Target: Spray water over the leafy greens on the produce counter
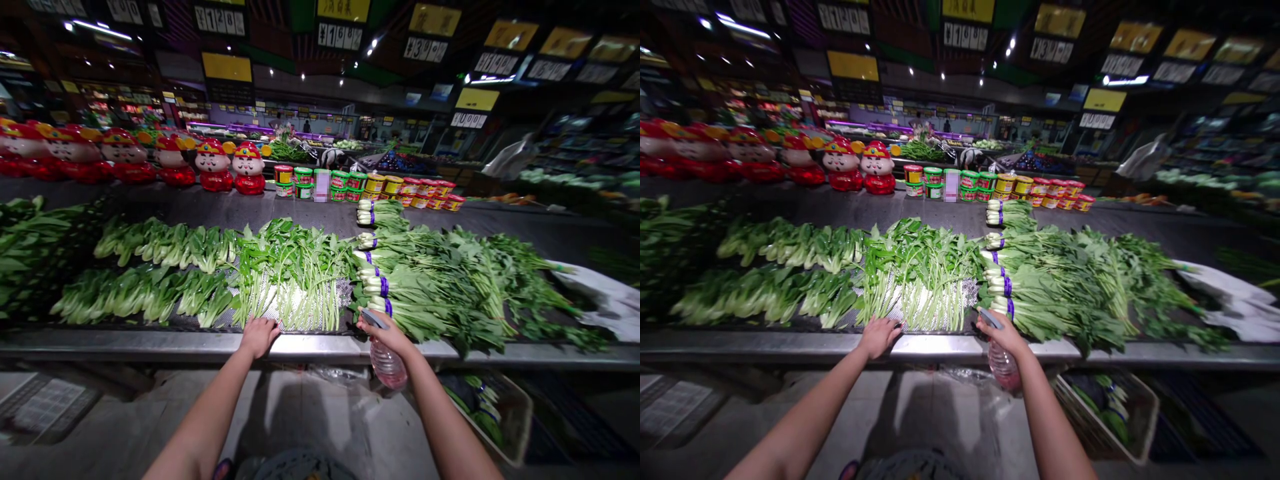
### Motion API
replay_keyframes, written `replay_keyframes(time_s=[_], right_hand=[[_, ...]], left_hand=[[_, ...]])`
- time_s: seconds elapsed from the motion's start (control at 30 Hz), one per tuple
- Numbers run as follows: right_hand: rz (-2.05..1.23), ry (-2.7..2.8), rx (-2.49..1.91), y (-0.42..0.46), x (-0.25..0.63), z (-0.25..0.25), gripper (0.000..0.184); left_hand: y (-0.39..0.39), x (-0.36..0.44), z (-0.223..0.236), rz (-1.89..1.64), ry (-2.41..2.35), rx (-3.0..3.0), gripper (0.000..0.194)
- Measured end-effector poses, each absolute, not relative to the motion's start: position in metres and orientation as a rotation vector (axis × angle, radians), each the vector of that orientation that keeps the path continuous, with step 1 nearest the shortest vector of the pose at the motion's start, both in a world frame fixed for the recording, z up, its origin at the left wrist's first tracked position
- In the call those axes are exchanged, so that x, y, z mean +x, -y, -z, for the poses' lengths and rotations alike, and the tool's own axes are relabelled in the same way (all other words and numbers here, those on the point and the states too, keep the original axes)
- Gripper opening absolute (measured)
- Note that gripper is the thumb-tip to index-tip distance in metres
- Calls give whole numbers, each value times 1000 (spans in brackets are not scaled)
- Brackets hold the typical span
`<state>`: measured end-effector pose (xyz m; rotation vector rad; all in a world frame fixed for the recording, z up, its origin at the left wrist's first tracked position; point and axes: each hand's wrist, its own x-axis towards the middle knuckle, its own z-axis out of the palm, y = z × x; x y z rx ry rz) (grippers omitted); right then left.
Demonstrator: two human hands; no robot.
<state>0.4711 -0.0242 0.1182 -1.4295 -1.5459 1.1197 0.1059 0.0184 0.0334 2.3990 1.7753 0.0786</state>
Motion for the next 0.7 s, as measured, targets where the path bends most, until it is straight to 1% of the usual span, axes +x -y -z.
replay_keyframes(time_s=[0.07,0.23,0.33,0.43,0.7], right_hand=[[-1125,1548,-1420,24,472,-115,40],[-1122,1601,-1461,25,476,-108,25],[-1124,1599,-1471,28,476,-112,21],[-1136,1581,-1457,29,475,-118,23],[-980,1584,-1308,13,463,-127,43]], left_hand=[[-18,106,-34,-83,-1774,2401,42],[-17,106,-34,-88,-1774,2403,42],[-17,106,-34,-84,-1776,2404,44],[-18,106,-34,-77,-1773,2408,45],[-18,105,-34,-88,-1773,2413,44]])
